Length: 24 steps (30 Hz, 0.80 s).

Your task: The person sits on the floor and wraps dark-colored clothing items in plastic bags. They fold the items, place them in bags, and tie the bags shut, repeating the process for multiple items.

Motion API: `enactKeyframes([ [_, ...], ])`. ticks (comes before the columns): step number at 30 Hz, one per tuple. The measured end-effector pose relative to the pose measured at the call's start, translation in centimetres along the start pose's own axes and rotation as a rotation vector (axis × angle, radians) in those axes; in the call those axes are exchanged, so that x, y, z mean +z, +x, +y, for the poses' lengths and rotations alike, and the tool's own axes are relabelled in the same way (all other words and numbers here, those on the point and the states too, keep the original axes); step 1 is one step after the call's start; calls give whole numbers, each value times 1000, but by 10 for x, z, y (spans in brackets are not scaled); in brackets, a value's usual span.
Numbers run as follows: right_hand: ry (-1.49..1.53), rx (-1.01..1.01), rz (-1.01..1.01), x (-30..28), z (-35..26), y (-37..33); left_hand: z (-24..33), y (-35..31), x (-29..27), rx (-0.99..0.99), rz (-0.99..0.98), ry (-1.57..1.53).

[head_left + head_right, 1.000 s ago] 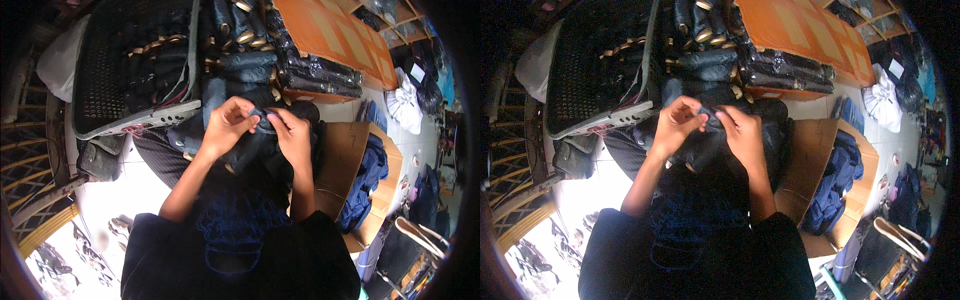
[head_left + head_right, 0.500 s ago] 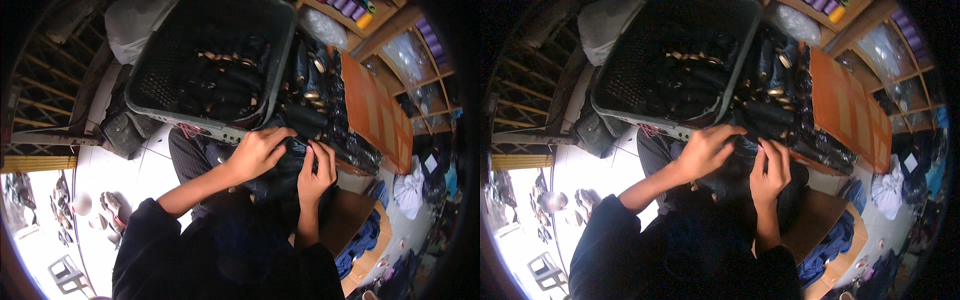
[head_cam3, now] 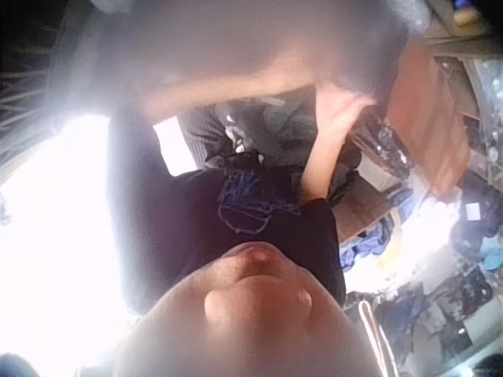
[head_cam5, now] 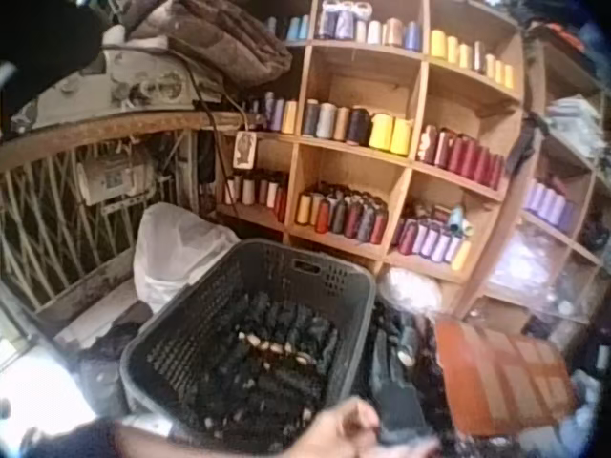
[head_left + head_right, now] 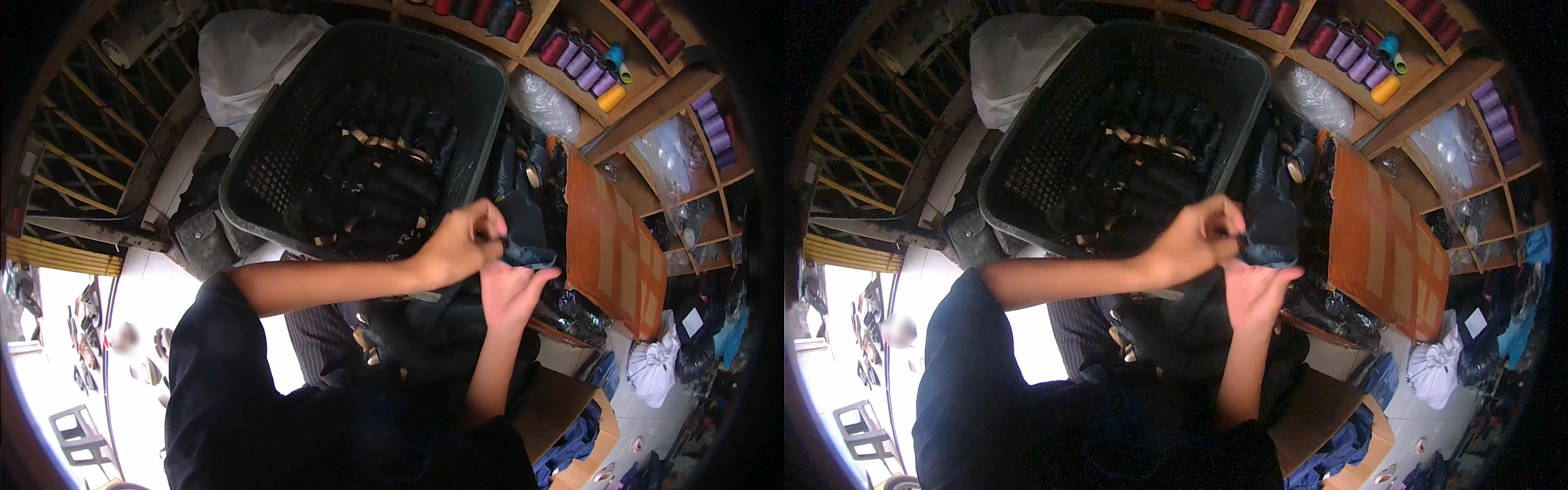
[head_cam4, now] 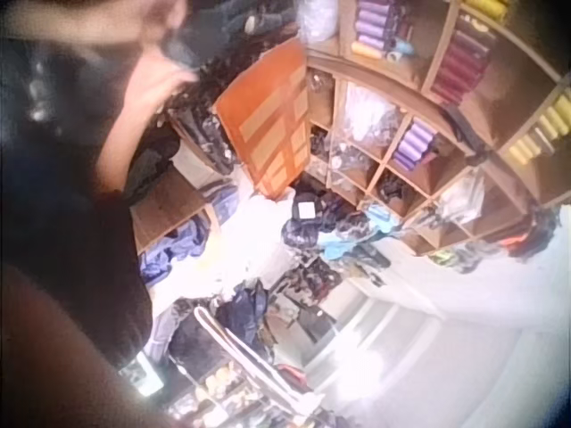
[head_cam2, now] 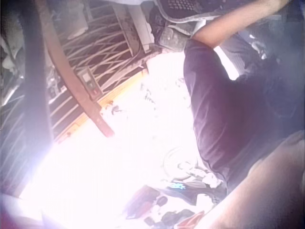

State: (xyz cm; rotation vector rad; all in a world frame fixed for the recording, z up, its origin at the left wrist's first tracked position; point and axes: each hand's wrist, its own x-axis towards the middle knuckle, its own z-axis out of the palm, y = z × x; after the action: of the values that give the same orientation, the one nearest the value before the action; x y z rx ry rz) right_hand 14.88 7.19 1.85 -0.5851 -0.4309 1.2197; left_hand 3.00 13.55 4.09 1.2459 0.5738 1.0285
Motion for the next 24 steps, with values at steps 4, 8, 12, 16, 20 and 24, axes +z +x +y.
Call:
enactKeyframes([
  [4, 134, 106, -52, 3, -20, 29, 0, 1, 2, -126, -240, 190],
  [8, 512, 168, -273, -42, -24, 57, 15, 29, -12, -337, -590, 90],
  [12, 461, 110, -230, -74, -44, 56, 7, 97, -45, -348, -434, 337],
  [16, 228, 163, 5, -83, -34, 46, -107, 213, -194, -164, 339, 1168],
  [20, -14, 253, 180, -85, -13, 32, -196, 234, -244, -533, 358, 1394],
  [24, -515, 220, 472, -99, -13, 18, -199, 242, -191, -588, 348, 1274],
])
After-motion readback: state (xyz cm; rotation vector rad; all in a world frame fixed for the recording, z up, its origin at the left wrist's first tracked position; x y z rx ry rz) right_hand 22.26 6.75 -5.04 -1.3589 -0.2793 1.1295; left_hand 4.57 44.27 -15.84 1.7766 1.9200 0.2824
